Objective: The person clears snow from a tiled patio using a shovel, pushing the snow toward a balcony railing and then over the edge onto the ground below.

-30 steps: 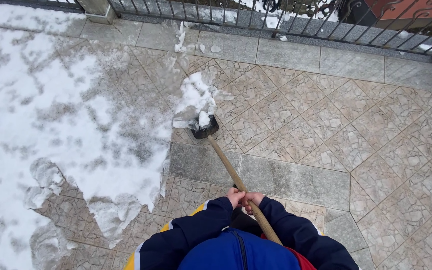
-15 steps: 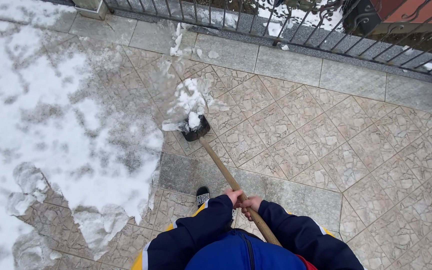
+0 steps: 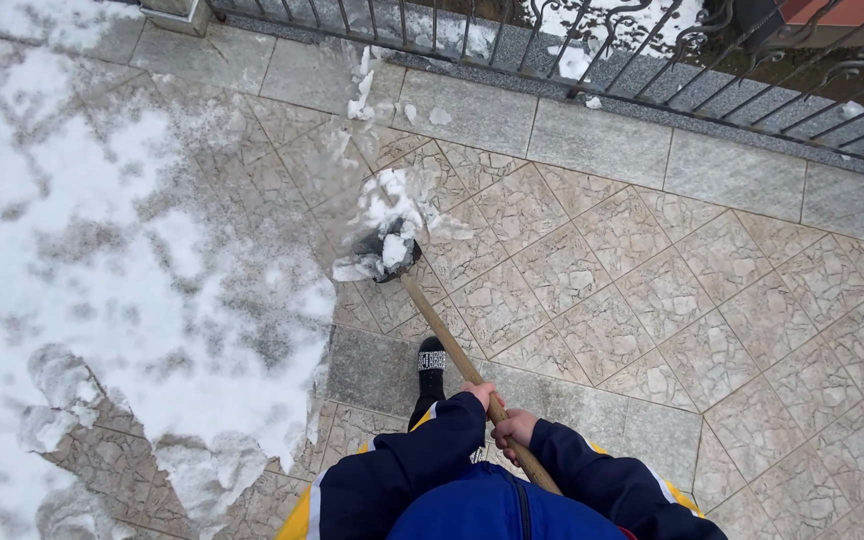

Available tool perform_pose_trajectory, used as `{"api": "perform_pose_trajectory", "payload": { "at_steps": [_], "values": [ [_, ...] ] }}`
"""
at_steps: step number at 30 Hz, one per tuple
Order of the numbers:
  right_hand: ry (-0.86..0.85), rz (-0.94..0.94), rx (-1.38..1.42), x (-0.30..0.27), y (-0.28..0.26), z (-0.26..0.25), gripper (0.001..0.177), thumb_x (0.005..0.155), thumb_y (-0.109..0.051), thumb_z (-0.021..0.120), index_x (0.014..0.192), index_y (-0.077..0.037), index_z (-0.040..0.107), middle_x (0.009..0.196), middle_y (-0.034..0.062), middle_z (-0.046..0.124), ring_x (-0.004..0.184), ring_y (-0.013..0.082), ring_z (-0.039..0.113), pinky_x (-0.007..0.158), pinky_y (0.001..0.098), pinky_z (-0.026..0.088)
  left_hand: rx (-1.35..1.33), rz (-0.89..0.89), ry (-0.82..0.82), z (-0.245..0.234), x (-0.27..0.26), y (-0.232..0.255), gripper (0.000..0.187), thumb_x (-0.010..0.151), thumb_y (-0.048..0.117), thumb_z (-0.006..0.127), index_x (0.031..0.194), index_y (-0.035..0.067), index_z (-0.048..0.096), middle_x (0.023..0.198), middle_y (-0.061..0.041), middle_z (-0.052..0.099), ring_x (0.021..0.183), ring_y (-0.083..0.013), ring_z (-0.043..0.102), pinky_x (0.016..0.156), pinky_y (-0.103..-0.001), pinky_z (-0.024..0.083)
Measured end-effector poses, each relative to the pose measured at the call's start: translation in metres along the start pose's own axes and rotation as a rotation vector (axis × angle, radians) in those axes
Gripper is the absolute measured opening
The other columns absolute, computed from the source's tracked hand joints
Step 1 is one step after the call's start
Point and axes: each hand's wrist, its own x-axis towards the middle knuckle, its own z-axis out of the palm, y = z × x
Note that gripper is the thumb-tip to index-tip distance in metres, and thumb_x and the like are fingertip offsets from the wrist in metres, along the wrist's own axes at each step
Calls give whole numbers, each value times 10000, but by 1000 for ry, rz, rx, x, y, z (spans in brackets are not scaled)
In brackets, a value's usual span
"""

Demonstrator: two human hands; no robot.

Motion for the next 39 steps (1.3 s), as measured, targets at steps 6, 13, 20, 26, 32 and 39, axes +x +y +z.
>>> {"api": "perform_pose_trajectory", "payload": {
  "at_steps": [6, 13, 20, 26, 32, 39],
  "values": [
    [-70, -30, -78, 48, -109, 28, 164, 817, -16, 584, 734, -3, 443, 576, 147, 479, 374, 250, 500, 320, 390, 404, -34, 59, 52, -25, 25, 120, 212, 922, 132, 680, 800, -21, 598, 654, -126, 649, 526, -243, 687, 452, -401, 536],
    [-152, -54, 16, 94, -175, 40, 150, 843, -16, 615, 900, -55, 483, 625, 107, 487, 417, 206, 483, 380, 356, 430, 36, 87, 60, -37, 22, 205, 281, 807, 140, 742, 600, -21, 639, 568, -160, 654, 483, -243, 655, 464, -367, 537],
    [-99, -66, 132, 75, -186, 53, 181, 804, 8, 564, 950, -51, 473, 657, 134, 463, 411, 189, 436, 367, 326, 366, -57, 97, 144, -31, 24, 211, 281, 741, 76, 721, 547, -45, 559, 484, -188, 576, 377, -260, 548, 405, -407, 520],
    [-182, -94, 80, 52, -165, 42, 170, 827, -25, 596, 738, -10, 452, 591, 132, 453, 399, 196, 455, 340, 359, 420, -261, 128, 139, -16, 14, 180, 287, 771, 1, 685, 744, -25, 401, 556, -212, 534, 395, -295, 538, 378, -478, 463],
    [-271, -134, 7, 30, -144, 22, 238, 856, -72, 614, 668, -11, 482, 559, 123, 461, 382, 183, 472, 344, 330, 444, -128, 200, 172, -3, -30, 169, 192, 557, 18, 665, 560, -26, 478, 480, -214, 571, 368, -319, 529, 380, -428, 490],
    [-353, -236, -47, -23, -111, -6, 222, 876, -44, 607, 707, -6, 467, 557, 129, 450, 362, 183, 448, 327, 317, 406, -373, 264, 210, 30, -80, 134, 179, 724, -25, 629, 722, -48, 451, 507, -234, 495, 387, -333, 555, 368, -460, 497]
  ]
}}
